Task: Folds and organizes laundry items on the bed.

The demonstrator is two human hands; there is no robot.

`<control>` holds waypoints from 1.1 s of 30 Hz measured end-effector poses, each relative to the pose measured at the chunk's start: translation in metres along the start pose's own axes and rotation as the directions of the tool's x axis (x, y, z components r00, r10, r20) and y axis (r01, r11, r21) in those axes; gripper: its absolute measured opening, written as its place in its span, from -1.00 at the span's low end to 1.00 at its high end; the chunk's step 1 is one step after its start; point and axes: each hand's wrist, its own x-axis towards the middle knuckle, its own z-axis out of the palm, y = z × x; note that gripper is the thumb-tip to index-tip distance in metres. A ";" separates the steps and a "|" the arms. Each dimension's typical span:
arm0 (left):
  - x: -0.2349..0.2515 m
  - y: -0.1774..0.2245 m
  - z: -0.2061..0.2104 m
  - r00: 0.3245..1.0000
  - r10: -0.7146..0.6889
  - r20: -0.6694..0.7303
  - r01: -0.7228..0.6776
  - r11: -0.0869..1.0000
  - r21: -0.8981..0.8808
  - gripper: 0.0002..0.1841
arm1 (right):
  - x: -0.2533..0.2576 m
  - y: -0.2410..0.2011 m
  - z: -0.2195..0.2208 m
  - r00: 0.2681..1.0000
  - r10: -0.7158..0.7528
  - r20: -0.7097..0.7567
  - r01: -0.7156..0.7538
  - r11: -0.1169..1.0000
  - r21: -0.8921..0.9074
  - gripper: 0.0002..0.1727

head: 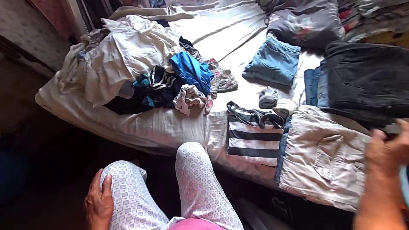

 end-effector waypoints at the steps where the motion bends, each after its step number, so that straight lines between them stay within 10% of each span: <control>1: 0.001 -0.003 -0.001 1.000 0.003 -0.006 -0.004 1.000 -0.020 -0.38 | -0.004 -0.054 0.014 0.990 -0.142 0.012 0.141 0.987 0.072 -0.47; 6: -0.003 -0.009 0.000 1.000 0.012 -0.026 -0.014 0.996 -0.091 -0.41 | -0.067 -0.284 0.114 0.743 -0.660 0.111 0.555 0.701 0.447 -0.78; 13: -0.011 -0.019 -0.006 0.999 0.015 -0.043 -0.023 0.982 -0.188 -0.42 | -0.077 -0.458 0.195 0.643 -0.762 0.077 0.568 0.541 0.620 -0.60; 16: -0.012 -0.025 -0.008 0.998 0.009 -0.055 -0.020 0.977 -0.212 -0.42 | -0.066 -0.484 0.216 0.625 -0.764 0.160 0.609 0.605 0.514 -0.39; 20: -0.016 -0.028 -0.012 0.997 0.004 -0.072 -0.016 0.988 -0.156 -0.42 | -0.078 -0.486 0.215 0.547 -0.802 0.241 0.660 0.590 0.465 -0.72; 24: -0.024 -0.018 -0.008 0.939 0.243 -0.245 -0.224 0.969 0.102 -0.35 | -0.178 -0.467 0.174 0.515 -0.853 0.086 0.696 0.474 0.539 -0.80; 27: -0.030 0.011 0.006 0.885 0.446 -0.134 -0.421 0.889 0.179 -0.27 | -0.250 -0.448 0.131 0.356 -0.901 0.249 0.538 0.416 0.733 -0.71; 31: -0.043 0.056 0.052 0.894 0.431 0.125 -0.419 0.901 -0.110 0.04 | -0.290 -0.446 0.083 0.468 -0.876 0.115 0.320 0.289 0.902 -0.73; 33: -0.049 0.063 0.067 0.905 0.406 0.124 -0.364 0.892 -0.269 -0.12 | -0.285 -0.454 0.055 0.484 -0.867 0.118 0.162 0.221 0.962 -0.75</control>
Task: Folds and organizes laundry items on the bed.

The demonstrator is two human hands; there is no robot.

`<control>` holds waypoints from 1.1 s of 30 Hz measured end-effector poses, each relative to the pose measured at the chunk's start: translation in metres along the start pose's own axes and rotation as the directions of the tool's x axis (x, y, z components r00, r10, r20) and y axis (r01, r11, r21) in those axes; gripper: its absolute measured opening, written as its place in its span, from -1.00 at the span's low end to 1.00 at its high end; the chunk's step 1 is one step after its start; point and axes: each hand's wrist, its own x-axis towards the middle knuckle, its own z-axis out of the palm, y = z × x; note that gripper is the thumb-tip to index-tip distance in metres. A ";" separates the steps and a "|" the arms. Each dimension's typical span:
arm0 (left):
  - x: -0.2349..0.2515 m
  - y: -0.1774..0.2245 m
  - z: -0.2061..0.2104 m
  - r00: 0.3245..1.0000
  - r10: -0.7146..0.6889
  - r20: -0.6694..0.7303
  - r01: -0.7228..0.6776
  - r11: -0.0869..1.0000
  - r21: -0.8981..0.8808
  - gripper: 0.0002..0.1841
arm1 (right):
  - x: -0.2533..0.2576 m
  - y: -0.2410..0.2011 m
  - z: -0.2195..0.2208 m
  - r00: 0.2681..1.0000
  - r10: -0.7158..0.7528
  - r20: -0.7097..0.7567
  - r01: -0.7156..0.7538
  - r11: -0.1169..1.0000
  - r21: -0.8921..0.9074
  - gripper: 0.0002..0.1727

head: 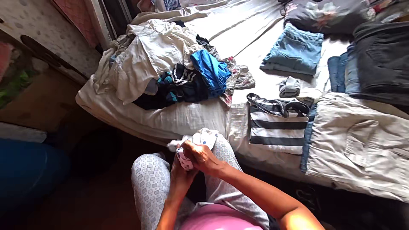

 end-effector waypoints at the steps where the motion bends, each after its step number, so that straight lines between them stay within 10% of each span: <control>1: 0.000 0.003 -0.001 0.999 0.014 -0.046 -0.017 0.998 -0.057 -0.29 | 0.005 -0.011 -0.007 1.000 0.005 -0.006 -0.004 0.994 0.108 -0.77; 5: 0.003 0.023 -0.058 0.996 -0.044 -0.079 -0.011 0.803 -0.595 -0.81 | 0.028 -0.033 -0.046 0.996 0.092 0.003 -0.084 0.894 0.441 -0.81; 8: -0.008 0.036 -0.106 0.993 -0.110 -0.038 0.030 0.554 -0.832 -0.78 | 0.037 -0.038 -0.059 0.971 0.199 0.135 -0.240 0.762 0.601 -0.79; 16: -0.041 0.062 -0.149 0.952 -0.298 -0.077 0.011 0.281 -0.960 -0.73 | 0.030 -0.067 -0.020 0.997 0.033 -0.073 -0.006 0.938 0.345 -0.64; 22: -0.041 0.068 -0.151 0.959 -0.263 -0.104 -0.016 0.317 -0.948 -0.76 | 0.013 -0.088 -0.007 0.982 -0.107 0.156 0.073 0.975 0.209 -0.21; 26: -0.033 0.059 -0.175 0.996 0.059 -0.068 -0.090 0.669 -0.738 -0.73 | 0.032 -0.086 -0.033 0.984 -0.168 0.064 0.146 0.955 0.260 -0.63; 29: -0.027 0.050 -0.199 0.987 0.145 -0.063 -0.152 0.978 -0.143 -0.59 | 0.059 -0.099 -0.091 0.969 -0.244 -0.019 0.233 0.896 0.377 -0.68; 33: -0.008 0.046 -0.221 0.968 0.189 -0.167 -0.121 0.929 0.351 -0.72 | 0.081 -0.134 -0.136 0.939 -0.301 -0.168 0.337 0.904 0.262 -0.69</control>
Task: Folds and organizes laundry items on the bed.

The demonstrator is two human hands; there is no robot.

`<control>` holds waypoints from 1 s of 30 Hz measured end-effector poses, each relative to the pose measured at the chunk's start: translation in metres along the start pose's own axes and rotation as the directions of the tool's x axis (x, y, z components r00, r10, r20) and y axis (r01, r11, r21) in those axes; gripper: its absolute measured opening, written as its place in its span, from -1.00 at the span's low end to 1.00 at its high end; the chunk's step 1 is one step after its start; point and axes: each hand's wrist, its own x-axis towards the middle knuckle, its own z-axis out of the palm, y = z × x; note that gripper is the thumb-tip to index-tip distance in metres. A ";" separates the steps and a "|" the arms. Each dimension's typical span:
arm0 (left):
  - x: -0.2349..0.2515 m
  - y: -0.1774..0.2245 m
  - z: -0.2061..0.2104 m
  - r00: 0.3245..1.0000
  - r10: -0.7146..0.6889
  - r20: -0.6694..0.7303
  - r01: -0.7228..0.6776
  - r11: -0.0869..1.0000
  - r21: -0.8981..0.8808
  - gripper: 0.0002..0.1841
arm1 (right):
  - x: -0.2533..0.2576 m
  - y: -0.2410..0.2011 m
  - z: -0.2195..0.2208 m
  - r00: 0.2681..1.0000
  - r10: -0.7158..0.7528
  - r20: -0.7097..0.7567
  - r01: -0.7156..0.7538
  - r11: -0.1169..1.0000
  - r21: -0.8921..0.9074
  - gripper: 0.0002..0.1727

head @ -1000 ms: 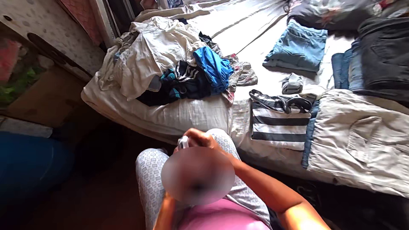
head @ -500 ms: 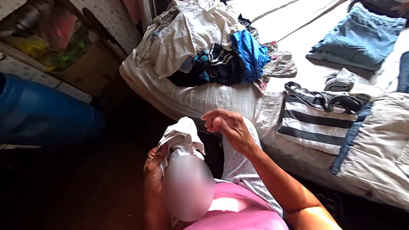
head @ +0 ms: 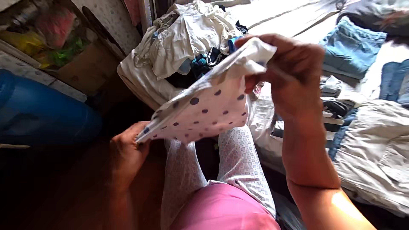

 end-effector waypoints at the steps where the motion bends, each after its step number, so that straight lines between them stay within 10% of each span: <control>1: 0.006 -0.005 -0.004 1.000 0.006 -0.016 -0.007 0.999 -0.032 -0.74 | 0.007 -0.008 -0.005 0.999 -0.015 -0.042 0.014 1.000 -0.025 -0.70; 8: 0.039 -0.036 -0.034 0.985 0.058 -0.163 -0.148 0.769 -0.622 -0.81 | 0.030 -0.020 -0.043 0.991 -0.012 -0.131 -0.012 0.983 -0.185 -0.81; 17: 0.073 -0.038 -0.025 0.980 0.007 -0.199 -0.122 0.810 -0.574 -0.68 | 0.031 0.029 -0.041 0.958 0.230 -0.168 -0.263 0.941 -0.212 -0.80; 23: -0.008 -0.032 -0.038 0.971 0.235 0.041 -0.173 0.812 -0.557 -0.78 | -0.052 0.017 -0.084 0.977 0.046 0.210 0.000 0.977 -0.215 -0.74; 27: -0.095 -0.008 0.015 0.744 0.396 0.539 0.030 0.785 -0.619 -0.75 | -0.168 0.027 -0.121 0.789 0.412 0.456 -0.382 0.910 -0.160 -0.80; 30: -0.126 -0.016 0.040 0.613 0.290 0.735 0.254 0.808 -0.531 -0.63 | -0.233 0.041 -0.126 0.516 0.793 0.324 -0.658 0.609 -0.443 -0.69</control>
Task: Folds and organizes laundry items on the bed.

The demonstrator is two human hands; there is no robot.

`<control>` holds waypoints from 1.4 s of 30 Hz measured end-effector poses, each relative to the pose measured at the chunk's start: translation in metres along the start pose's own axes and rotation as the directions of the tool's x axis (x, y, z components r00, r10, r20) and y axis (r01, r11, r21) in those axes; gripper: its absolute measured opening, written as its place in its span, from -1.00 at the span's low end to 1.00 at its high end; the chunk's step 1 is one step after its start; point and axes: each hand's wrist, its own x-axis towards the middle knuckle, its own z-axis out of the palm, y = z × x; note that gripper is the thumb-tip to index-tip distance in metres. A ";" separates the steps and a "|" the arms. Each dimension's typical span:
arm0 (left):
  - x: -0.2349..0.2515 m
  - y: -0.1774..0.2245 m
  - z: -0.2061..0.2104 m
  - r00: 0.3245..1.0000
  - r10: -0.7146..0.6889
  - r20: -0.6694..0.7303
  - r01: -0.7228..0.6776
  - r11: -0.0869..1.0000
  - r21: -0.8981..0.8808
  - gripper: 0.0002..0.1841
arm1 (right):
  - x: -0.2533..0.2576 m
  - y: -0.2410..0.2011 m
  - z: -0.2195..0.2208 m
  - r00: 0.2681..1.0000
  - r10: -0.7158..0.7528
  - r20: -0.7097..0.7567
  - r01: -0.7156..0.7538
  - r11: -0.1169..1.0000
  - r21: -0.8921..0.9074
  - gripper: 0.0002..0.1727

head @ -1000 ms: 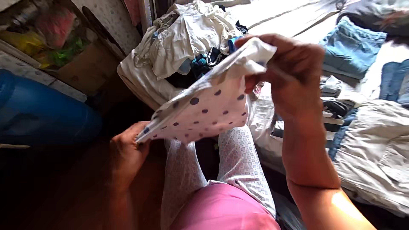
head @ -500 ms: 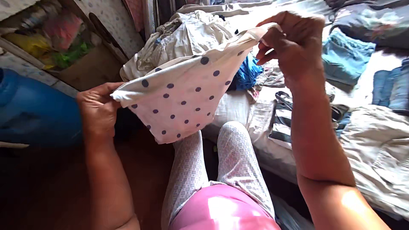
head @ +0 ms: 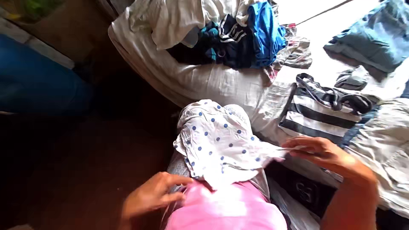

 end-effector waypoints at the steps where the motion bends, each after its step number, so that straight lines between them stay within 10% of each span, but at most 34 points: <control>1: 0.000 -0.005 -0.004 0.993 -0.082 -0.079 0.078 0.996 -0.048 -0.62 | -0.001 0.004 0.009 0.994 0.110 -0.022 -0.111 0.993 -0.038 -0.64; 5: 0.029 -0.047 -0.030 0.750 -0.489 -0.445 0.375 0.869 -0.323 -0.61 | 0.031 -0.022 0.039 0.986 0.050 -0.161 -0.043 0.998 0.045 -0.68; 8: 0.059 -0.082 -0.023 0.629 -0.640 -0.442 0.474 0.766 -0.434 -0.53 | 0.087 -0.062 0.071 0.972 -0.144 -0.186 0.166 0.980 0.111 -0.79; 13: 0.081 -0.083 0.018 0.670 -0.441 -0.597 0.247 0.891 -0.381 -0.48 | 0.175 -0.147 0.139 0.932 -0.343 -0.113 0.333 0.938 -0.099 -0.85; 18: 0.085 -0.076 0.039 0.499 -0.315 -0.808 0.157 0.949 -0.273 -0.66 | 0.247 -0.188 0.197 0.981 -0.185 0.056 0.187 0.843 -0.504 -0.22; 22: 0.082 -0.080 0.039 0.457 -0.229 -0.860 0.099 0.973 -0.207 -0.81 | 0.267 -0.186 0.205 0.986 -0.116 0.119 0.162 0.822 -0.546 -0.79; 26: 0.069 -0.072 0.020 0.475 -0.247 -0.845 -0.139 0.927 -0.349 -0.92 | 0.263 -0.152 0.161 0.938 -0.310 -0.155 0.298 0.950 -0.094 -0.76; 30: 0.040 -0.050 -0.026 0.347 -0.148 -0.926 -0.166 0.962 -0.216 -0.92 | 0.222 -0.134 0.050 0.867 -0.319 -0.382 0.447 0.838 0.315 -0.80; 33: 0.001 -0.040 -0.077 0.228 -0.056 -0.972 -0.154 0.984 -0.093 -0.90 | 0.177 -0.142 -0.027 0.809 -0.309 -0.500 0.509 0.795 0.330 -0.84; 42: -0.056 -0.002 -0.183 0.356 0.217 -0.909 -0.097 0.976 0.195 -0.77 | 0.140 -0.161 -0.099 0.735 -0.324 -0.595 0.538 0.813 0.222 -0.78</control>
